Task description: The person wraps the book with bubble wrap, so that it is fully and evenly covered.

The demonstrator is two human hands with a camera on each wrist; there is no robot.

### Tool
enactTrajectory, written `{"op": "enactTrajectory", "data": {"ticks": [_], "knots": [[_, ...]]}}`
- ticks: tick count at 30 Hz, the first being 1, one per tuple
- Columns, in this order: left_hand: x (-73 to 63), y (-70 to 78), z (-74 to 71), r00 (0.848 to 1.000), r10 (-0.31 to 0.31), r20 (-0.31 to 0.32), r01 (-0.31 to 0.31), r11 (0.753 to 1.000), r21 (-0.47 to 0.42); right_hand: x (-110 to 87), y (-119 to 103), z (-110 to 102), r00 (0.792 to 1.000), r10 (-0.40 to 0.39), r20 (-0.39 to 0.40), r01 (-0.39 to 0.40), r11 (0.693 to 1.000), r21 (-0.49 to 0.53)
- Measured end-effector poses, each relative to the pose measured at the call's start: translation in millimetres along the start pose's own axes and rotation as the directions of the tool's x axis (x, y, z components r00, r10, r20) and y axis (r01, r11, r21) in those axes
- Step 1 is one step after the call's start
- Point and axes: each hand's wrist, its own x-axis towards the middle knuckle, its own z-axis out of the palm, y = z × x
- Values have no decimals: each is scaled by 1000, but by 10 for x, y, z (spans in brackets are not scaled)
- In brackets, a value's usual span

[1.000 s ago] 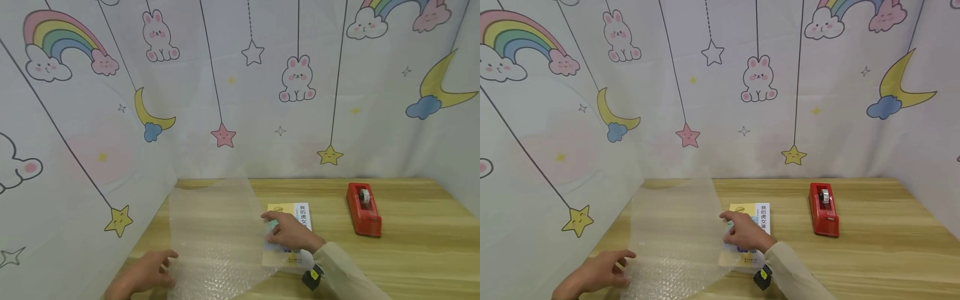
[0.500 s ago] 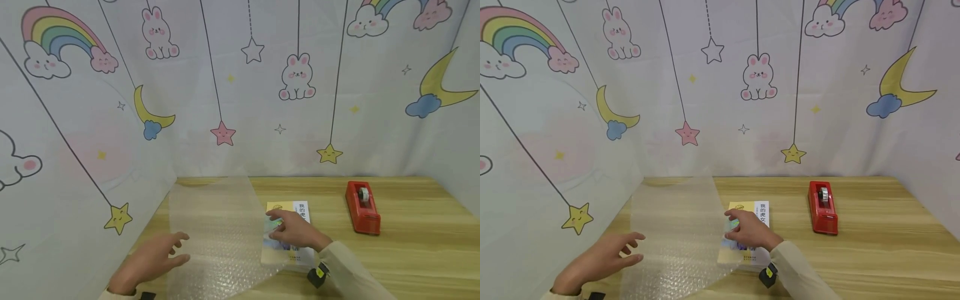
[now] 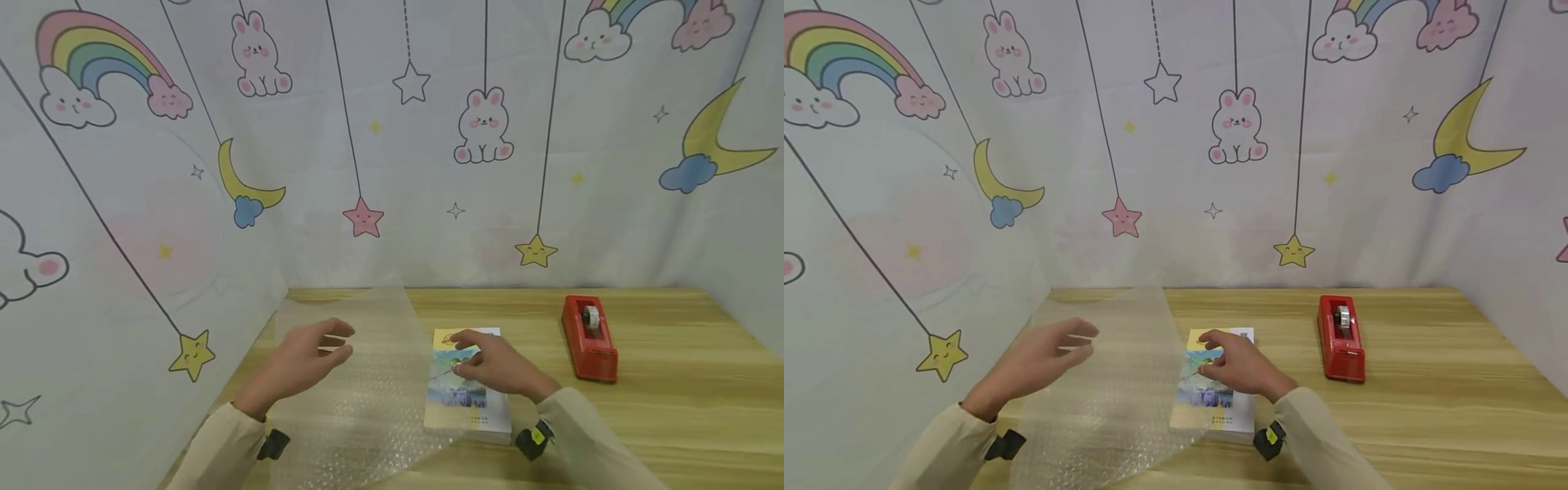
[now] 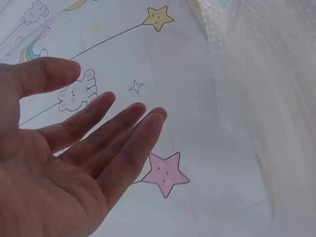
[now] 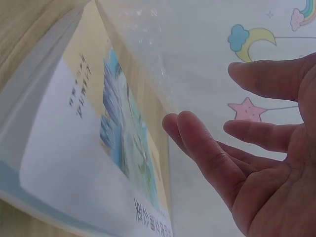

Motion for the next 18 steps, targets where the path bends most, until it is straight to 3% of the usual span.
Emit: {"op": "enactTrajectory", "data": {"ticks": [2,5,8,11,18], "knots": [[102,22,42,999,-27,-21,26,999,-47,-10,-6,-36,1000,23,-16,-23,1000,-10],[248,59,93,997,-68,-22,63,980,-187,-23,-25,-85,998,54,-42,-55,998,-33],[403,108,155,996,-87,11,85,923,-376,-36,-43,-128,997,50,-66,-53,997,-55],[546,173,258,994,-96,45,106,858,-503,-40,-45,-157,995,41,-88,-47,996,-74],[792,368,553,988,-122,92,153,787,-598,-56,-13,-180,989,84,-118,-94,992,-80]]}}
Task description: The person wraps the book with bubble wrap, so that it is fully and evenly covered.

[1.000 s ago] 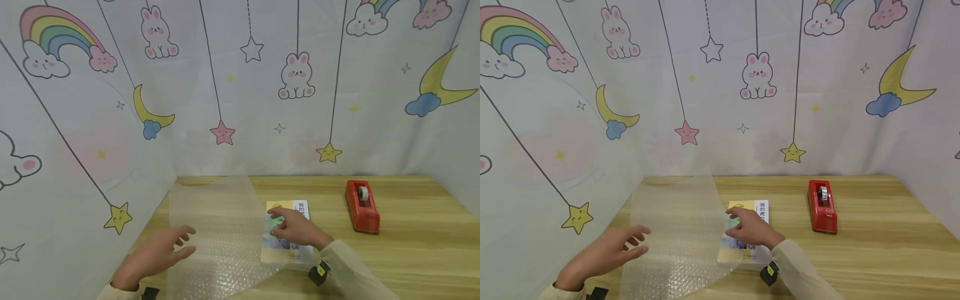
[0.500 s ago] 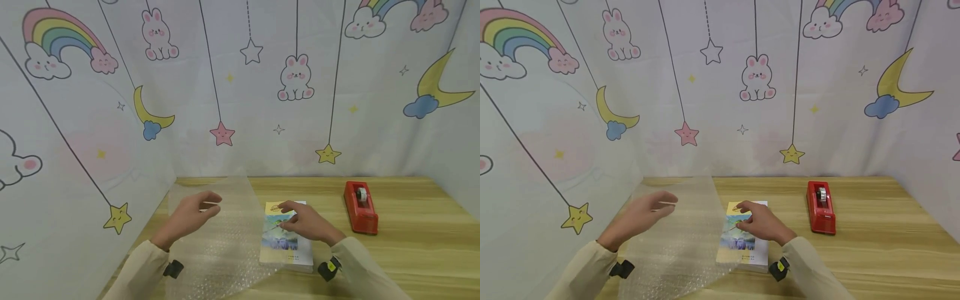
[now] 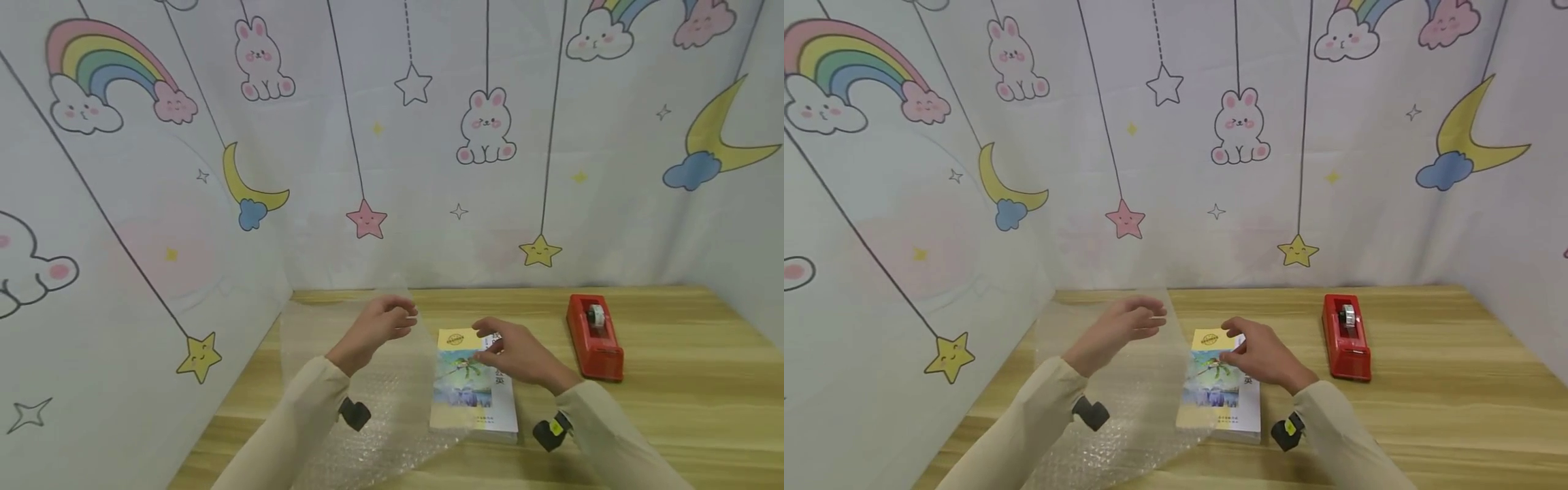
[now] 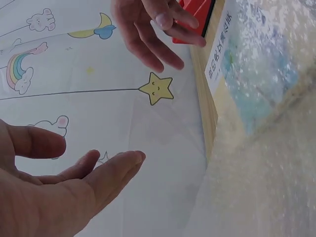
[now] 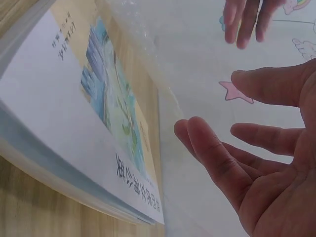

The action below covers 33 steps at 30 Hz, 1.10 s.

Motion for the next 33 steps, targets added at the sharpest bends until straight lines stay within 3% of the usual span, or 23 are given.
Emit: {"op": "enactTrajectory", "data": {"ticks": [6,13,18,26,33], "knots": [[221,17,288,997,-39,62,42,998,-43,-17,89,-35,999,47,-24,-47,999,-8],[482,-68,511,991,-68,115,68,998,3,-54,140,-46,994,103,-42,-104,994,-22],[602,-147,611,993,-100,61,102,994,-36,-86,160,-54,991,130,-41,-133,988,-75],[727,-316,671,988,-153,-17,153,988,-23,-92,241,-14,975,221,-22,-222,968,-114],[760,-381,742,981,-195,-19,193,979,-72,-105,282,15,970,241,-11,-241,966,-93]]}}
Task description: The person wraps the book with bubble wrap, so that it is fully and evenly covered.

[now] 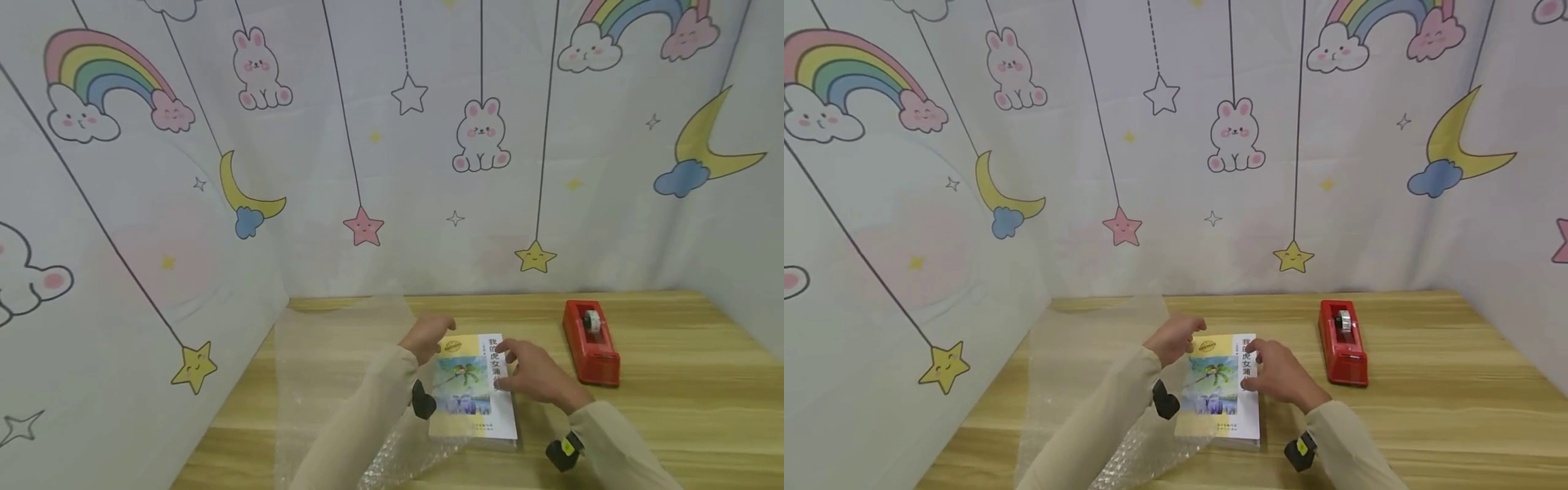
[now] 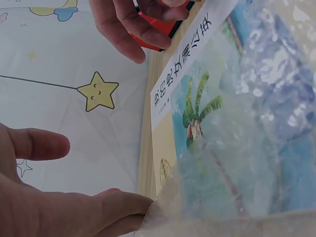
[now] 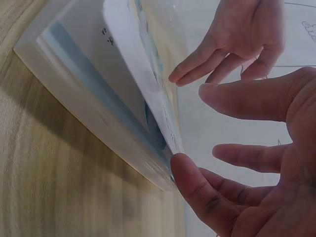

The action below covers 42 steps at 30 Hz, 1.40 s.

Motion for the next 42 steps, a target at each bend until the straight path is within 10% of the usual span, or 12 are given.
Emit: {"op": "enactTrajectory", "data": {"ticks": [16,30,42], "knots": [[-29,-23,185,998,-52,-27,50,996,-75,-12,34,96,992,108,66,-109,994,0],[-3,-34,280,994,-55,-90,57,998,17,-6,158,117,994,106,4,-106,993,-45],[29,39,308,1000,24,-7,-22,991,134,11,218,57,995,78,-57,-82,994,-68]]}}
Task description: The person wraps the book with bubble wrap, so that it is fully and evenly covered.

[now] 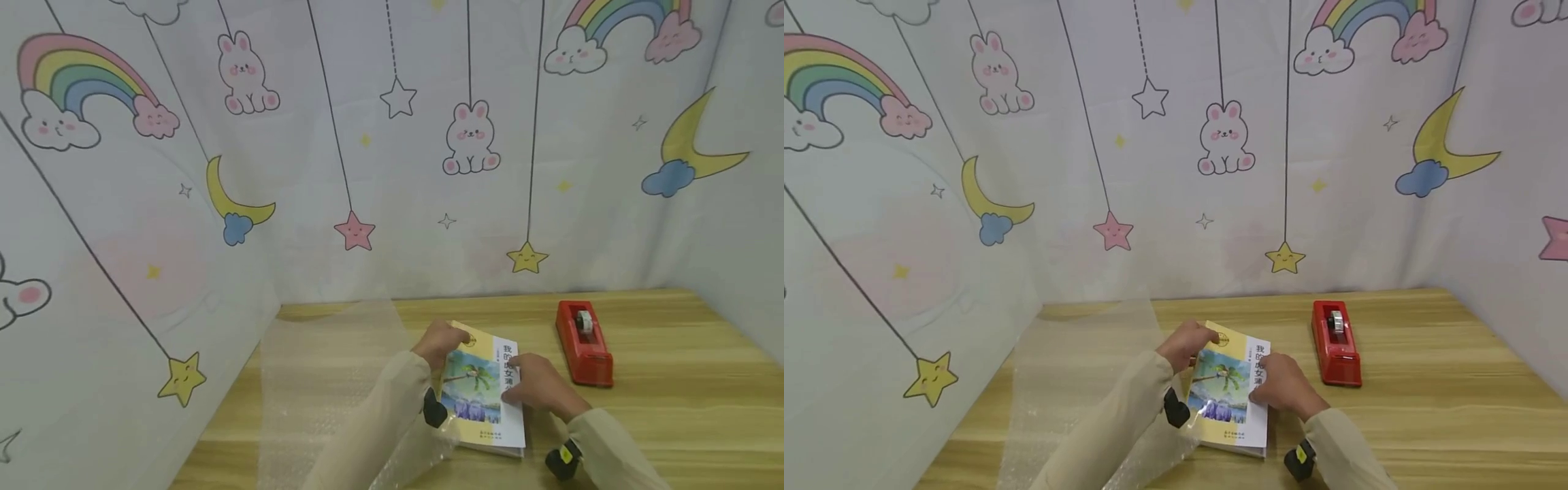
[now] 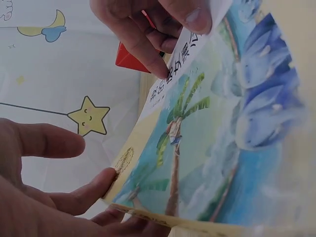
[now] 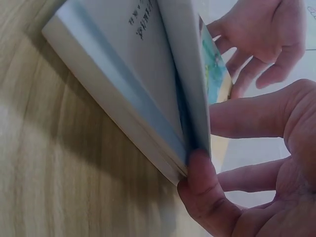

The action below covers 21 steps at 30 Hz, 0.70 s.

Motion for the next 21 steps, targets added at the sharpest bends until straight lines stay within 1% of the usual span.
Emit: {"op": "enactTrajectory", "data": {"ticks": [3,5,7,12,16,18,21], "knots": [[13,-34,1,999,37,29,-39,998,47,-7,3,-2,1000,5,-4,-5,1000,-5],[22,-57,0,998,49,40,-51,997,52,-17,2,-14,1000,15,-7,-15,1000,1],[30,-80,2,997,69,34,-70,996,54,-25,4,-34,1000,23,-5,-23,1000,18],[49,-99,17,996,84,27,-86,995,46,-46,15,-112,999,34,-3,-33,997,73],[48,-47,9,997,70,26,-71,997,23,-50,63,-168,999,45,-17,-42,992,120],[42,-7,-2,998,64,24,-64,998,-1,-45,102,-186,999,40,-21,-36,986,161],[32,52,-19,997,80,22,-79,996,-48,-38,152,-210,999,37,-13,-33,972,232]]}}
